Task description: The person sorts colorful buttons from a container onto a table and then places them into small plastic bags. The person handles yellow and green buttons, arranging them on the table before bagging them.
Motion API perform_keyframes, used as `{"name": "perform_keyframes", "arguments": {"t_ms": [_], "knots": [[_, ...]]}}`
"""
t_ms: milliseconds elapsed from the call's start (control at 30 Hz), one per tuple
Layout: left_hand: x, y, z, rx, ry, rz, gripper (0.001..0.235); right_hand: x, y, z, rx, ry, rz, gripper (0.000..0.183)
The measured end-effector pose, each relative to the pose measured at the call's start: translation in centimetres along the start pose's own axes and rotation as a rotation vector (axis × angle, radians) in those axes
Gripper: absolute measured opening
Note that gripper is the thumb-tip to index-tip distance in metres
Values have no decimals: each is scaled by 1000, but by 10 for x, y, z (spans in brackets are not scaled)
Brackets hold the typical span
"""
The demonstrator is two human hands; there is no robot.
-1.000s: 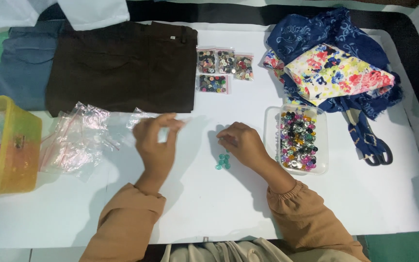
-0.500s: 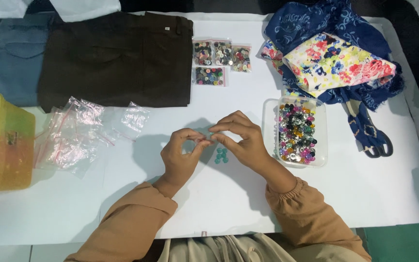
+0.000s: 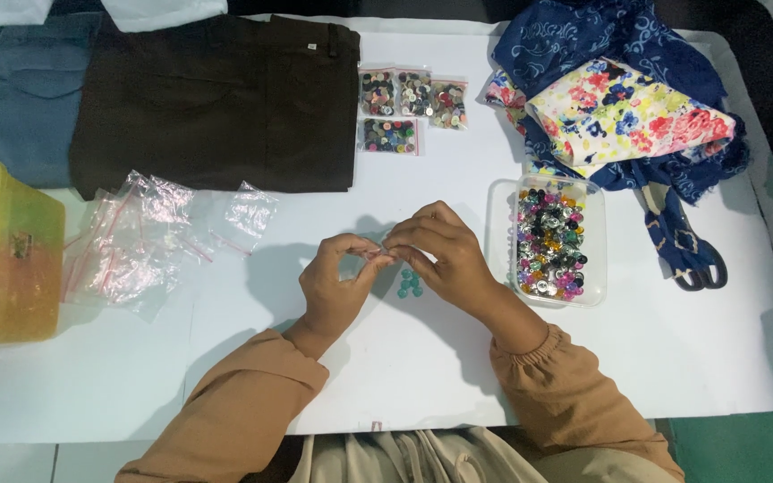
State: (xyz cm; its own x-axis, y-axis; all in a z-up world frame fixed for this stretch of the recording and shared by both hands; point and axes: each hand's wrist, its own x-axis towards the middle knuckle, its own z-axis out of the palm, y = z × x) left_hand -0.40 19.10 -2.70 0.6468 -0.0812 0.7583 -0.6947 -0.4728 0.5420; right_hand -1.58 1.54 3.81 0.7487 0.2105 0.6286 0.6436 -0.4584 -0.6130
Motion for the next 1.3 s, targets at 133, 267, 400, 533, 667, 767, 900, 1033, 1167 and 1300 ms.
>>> {"name": "perform_keyframes", "arguments": {"t_ms": [133,267,400,533,667,767,900,1033,1167,1300], "knots": [[3,2,-3,-40,-1,-18,44,-1,0,-3,0,-28,-7,14],[8,3,-5,-155,-59,-86,42,1,-2,-9,-19,-84,-27,18],[20,3,-19,-491,-346,-298,56,5,-6,-15,-4,-113,-37,15],[28,2,-23,-708,-534,-431,53,2,-3,-15,28,-140,-51,16],[24,-11,-25,-950,-652,-634,54,1,-5,-14,70,-159,-34,17],[20,-22,-24,-1037,-677,-726,63,0,-5,-14,80,-176,-20,17],[21,-27,-22,-984,-685,-729,70,-3,-3,-14,34,-198,13,17],[24,-26,-24,-927,-675,-665,71,-1,-6,-16,-13,-209,14,19],[21,-28,-22,-896,-625,-630,68,0,-3,-16,24,-208,27,17],[25,-19,-24,-840,-643,-594,71,-5,3,-13,37,-216,49,19]]}}
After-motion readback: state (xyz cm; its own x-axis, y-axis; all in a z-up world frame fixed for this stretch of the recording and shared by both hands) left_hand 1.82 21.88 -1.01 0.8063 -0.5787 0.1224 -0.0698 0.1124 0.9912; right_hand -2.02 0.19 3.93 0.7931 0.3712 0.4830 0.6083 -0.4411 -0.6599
